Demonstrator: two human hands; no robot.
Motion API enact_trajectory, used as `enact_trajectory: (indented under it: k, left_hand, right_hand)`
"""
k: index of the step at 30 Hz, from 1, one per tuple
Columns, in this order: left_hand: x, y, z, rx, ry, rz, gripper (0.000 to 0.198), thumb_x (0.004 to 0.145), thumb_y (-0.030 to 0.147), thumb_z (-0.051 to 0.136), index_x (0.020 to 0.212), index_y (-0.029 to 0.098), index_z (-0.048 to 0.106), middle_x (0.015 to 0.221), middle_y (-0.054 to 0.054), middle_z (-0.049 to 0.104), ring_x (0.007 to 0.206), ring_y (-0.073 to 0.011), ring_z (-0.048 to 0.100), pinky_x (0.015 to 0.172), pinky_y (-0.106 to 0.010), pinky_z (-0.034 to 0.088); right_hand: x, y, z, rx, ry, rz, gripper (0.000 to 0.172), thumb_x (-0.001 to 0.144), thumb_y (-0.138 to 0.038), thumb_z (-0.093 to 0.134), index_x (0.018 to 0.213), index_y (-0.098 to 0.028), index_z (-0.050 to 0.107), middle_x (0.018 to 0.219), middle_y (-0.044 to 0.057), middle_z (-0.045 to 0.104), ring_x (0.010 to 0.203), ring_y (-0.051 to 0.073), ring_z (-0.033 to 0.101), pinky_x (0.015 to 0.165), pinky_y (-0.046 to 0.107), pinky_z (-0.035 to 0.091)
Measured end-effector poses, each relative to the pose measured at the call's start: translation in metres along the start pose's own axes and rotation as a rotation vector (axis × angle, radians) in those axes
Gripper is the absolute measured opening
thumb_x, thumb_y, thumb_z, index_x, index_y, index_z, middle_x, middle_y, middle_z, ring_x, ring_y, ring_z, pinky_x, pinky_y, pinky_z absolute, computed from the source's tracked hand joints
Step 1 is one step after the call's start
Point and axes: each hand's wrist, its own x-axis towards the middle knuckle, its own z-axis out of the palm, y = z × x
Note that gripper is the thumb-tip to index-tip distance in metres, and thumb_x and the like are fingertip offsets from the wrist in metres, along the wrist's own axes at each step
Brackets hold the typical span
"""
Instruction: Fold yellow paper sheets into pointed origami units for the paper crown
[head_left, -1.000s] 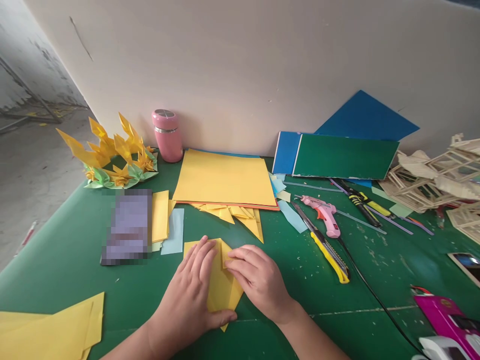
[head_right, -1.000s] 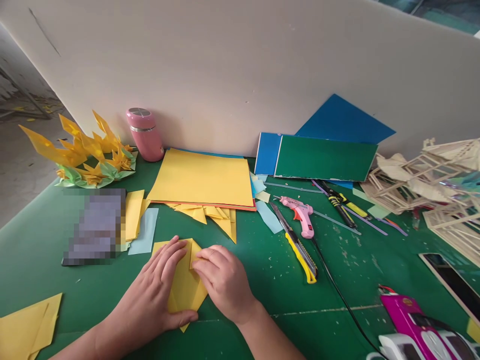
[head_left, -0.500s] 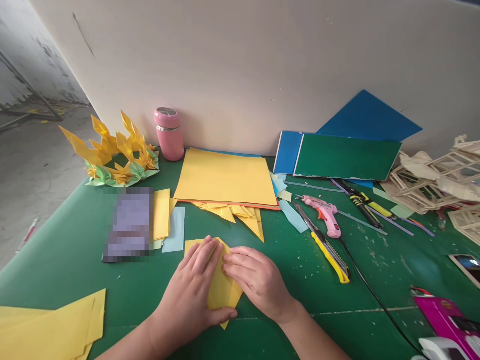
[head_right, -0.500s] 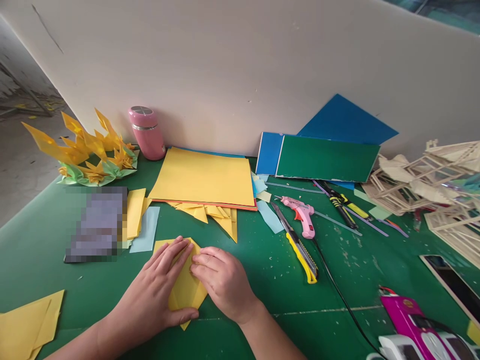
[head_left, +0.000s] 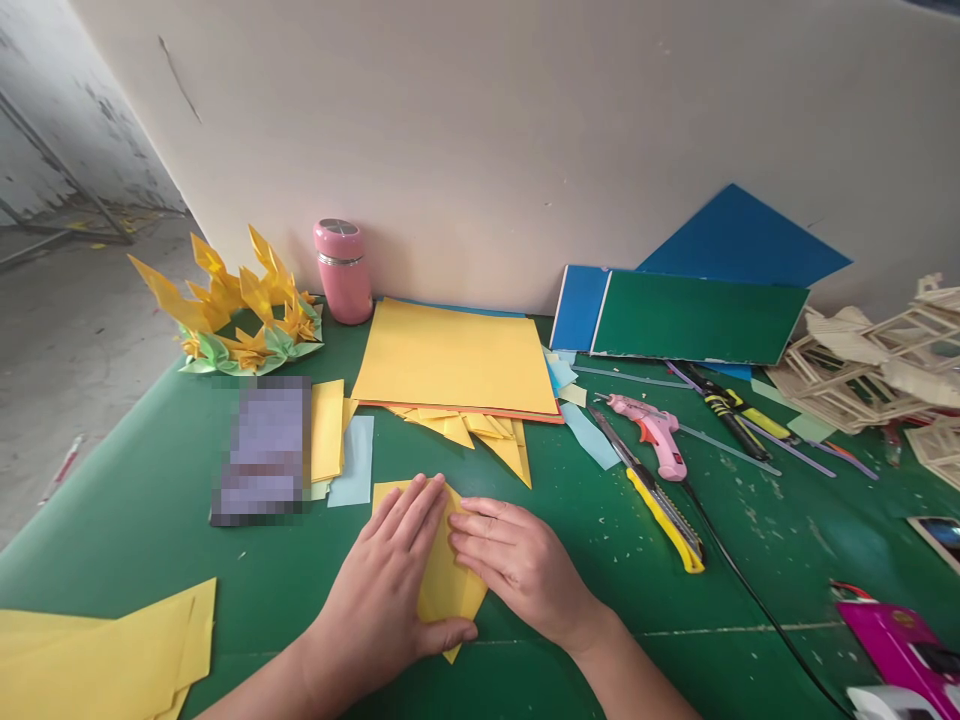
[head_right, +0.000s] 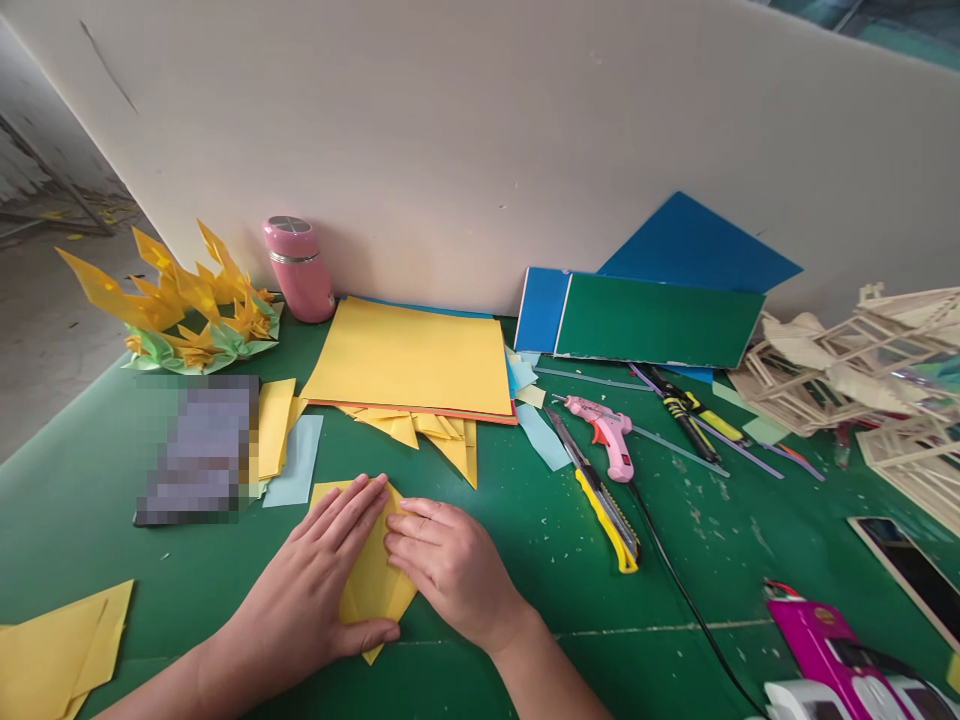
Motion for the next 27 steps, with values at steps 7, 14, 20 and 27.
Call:
enact_trajectory:
  k: [7, 14, 20, 27]
  left_hand:
    - [-0.0005, 0.0010, -0.0020, 0.047, 0.030, 0.034, 0.103, 0.068, 0.072, 0.056, 0.146, 0.012, 0.025, 0.146, -0.016, 0.040, 0.131, -0.0362, 0.040, 0.107, -0.048, 0.034]
    - [-0.0004, 0.0014, -0.0017, 0.056, 0.063, 0.019, 0.109, 0.067, 0.073, 0.058, 0.146, 0.010, 0.019, 0.144, -0.017, 0.042, 0.131, -0.0362, 0.041, 0.109, -0.048, 0.028]
    - [0.0001, 0.0016, -0.0020, 0.062, 0.035, 0.017, 0.100, 0.068, 0.075, 0.054, 0.142, 0.010, 0.033, 0.145, -0.016, 0.041, 0.132, -0.0342, 0.041, 0.111, -0.046, 0.025]
    - [0.0006, 0.0010, -0.0012, 0.071, 0.021, 0.011, 0.101, 0.068, 0.076, 0.052, 0.141, 0.010, 0.035, 0.146, -0.017, 0.039, 0.131, -0.0341, 0.041, 0.112, -0.046, 0.024]
  right_hand:
    - [0.0031, 0.0018, -0.0025, 0.100, 0.003, 0.020, 0.021, 0.092, -0.018, 0.053, 0.094, -0.021, 0.073, 0.101, 0.005, 0.073, 0.102, 0.022, 0.065, 0.091, 0.038, 0.056]
    - [0.0020, 0.0047, -0.0057, 0.126, -0.047, 0.016, 0.019, 0.091, -0.017, 0.054, 0.095, -0.017, 0.073, 0.103, 0.006, 0.073, 0.104, 0.021, 0.064, 0.097, 0.037, 0.052]
    - [-0.0031, 0.0087, -0.0034, 0.125, -0.073, 0.023, 0.020, 0.092, -0.018, 0.054, 0.103, -0.017, 0.071, 0.109, 0.006, 0.071, 0.111, 0.021, 0.061, 0.097, 0.038, 0.052]
    - [-0.0019, 0.0073, -0.0048, 0.103, -0.063, -0.007, 0.021, 0.091, -0.017, 0.054, 0.101, -0.013, 0.072, 0.109, 0.007, 0.071, 0.110, 0.023, 0.062, 0.096, 0.037, 0.052]
